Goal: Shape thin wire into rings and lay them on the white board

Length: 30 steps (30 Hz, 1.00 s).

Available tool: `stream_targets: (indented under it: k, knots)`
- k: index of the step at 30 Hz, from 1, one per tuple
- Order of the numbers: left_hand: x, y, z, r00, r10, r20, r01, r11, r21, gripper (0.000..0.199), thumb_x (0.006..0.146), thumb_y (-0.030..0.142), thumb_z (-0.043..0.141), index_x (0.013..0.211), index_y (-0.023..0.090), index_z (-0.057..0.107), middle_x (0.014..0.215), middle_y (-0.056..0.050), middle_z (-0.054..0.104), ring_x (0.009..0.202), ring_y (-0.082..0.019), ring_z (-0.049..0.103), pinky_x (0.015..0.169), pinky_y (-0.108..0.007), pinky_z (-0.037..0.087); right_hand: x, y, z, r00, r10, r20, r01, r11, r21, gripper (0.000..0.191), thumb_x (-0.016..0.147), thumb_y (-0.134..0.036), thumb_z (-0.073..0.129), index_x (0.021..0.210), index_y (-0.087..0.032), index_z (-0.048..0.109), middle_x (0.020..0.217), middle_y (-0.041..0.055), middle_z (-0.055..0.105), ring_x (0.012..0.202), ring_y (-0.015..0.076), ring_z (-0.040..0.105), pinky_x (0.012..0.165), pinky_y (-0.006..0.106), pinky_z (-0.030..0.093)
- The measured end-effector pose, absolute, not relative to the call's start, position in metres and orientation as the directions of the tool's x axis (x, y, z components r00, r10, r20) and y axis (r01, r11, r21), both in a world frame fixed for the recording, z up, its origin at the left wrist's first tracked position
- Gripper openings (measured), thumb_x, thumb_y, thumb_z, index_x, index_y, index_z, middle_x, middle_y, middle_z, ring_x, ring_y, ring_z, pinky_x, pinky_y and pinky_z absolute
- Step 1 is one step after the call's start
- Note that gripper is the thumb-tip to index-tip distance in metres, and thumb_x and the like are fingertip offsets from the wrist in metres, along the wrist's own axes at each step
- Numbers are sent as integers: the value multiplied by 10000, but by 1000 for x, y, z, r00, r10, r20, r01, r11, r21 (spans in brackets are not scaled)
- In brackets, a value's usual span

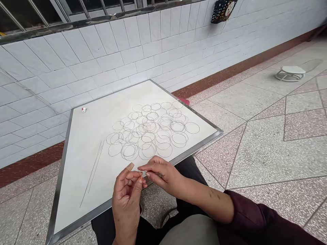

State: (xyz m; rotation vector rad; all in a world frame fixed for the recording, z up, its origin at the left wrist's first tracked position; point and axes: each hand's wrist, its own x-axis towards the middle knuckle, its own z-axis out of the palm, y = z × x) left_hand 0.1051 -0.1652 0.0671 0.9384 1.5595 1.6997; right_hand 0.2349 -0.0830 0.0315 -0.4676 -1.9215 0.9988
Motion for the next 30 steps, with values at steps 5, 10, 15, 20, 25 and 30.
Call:
stream_targets:
  k: [5, 10, 15, 20, 25, 30]
  knots:
    - [112, -167, 74, -653, 745, 133, 110, -81, 991, 436, 794, 330, 769, 1201, 234, 645, 1028, -59, 752, 790, -183, 702, 723, -337, 609, 233, -83, 31, -514, 639, 573, -44, 647, -762, 223, 948, -143, 572, 1146, -216, 641, 961, 51, 596, 855, 145, 613, 733, 276, 559]
    - [112, -170, 76, -616, 757, 220, 288, -44, 957, 420, 817, 315, 744, 1222, 255, 649, 1067, -56, 760, 777, -184, 718, 781, -363, 602, 233, -85, 33, -522, 621, 584, -46, 663, -747, 254, 926, -115, 573, 1151, -213, 638, 967, 44, 568, 839, 133, 593, 706, 246, 543]
    - [109, -169, 70, -563, 736, 376, 532, -25, 846, 425, 838, 320, 715, 1257, 276, 652, 1002, -32, 760, 828, -203, 726, 819, -374, 585, 235, -85, 35, -581, 611, 537, -4, 658, -753, 227, 906, -72, 574, 1080, -197, 647, 974, 38, 562, 832, 116, 578, 694, 209, 524]
    - [109, -168, 70, -563, 740, 368, 591, 49, 805, 432, 841, 324, 701, 1271, 304, 660, 930, -8, 745, 799, -206, 724, 775, -351, 574, 238, -83, 29, -628, 597, 499, 77, 686, -724, 122, 953, -175, 591, 1070, -184, 623, 1002, 52, 562, 804, 116, 585, 688, 220, 530]
    - [109, -168, 73, -560, 773, 297, 564, 93, 820, 460, 855, 338, 675, 1312, 331, 624, 934, 3, 732, 815, -202, 730, 791, -344, 557, 241, -79, 29, -664, 536, 521, 103, 756, -647, 172, 980, -260, 587, 1134, -184, 585, 1024, 66, 576, 776, 120, 592, 683, 235, 539]
    - [110, -166, 77, -557, 801, 218, 532, 143, 835, 560, 842, 331, 682, 1386, 354, 556, 917, 14, 747, 834, -220, 738, 774, -348, 546, 244, -76, 36, -675, 430, 600, 163, 880, -447, 325, 1009, -182, 479, 1334, -190, 494, 920, 48, 578, 770, 145, 556, 652, 253, 520]
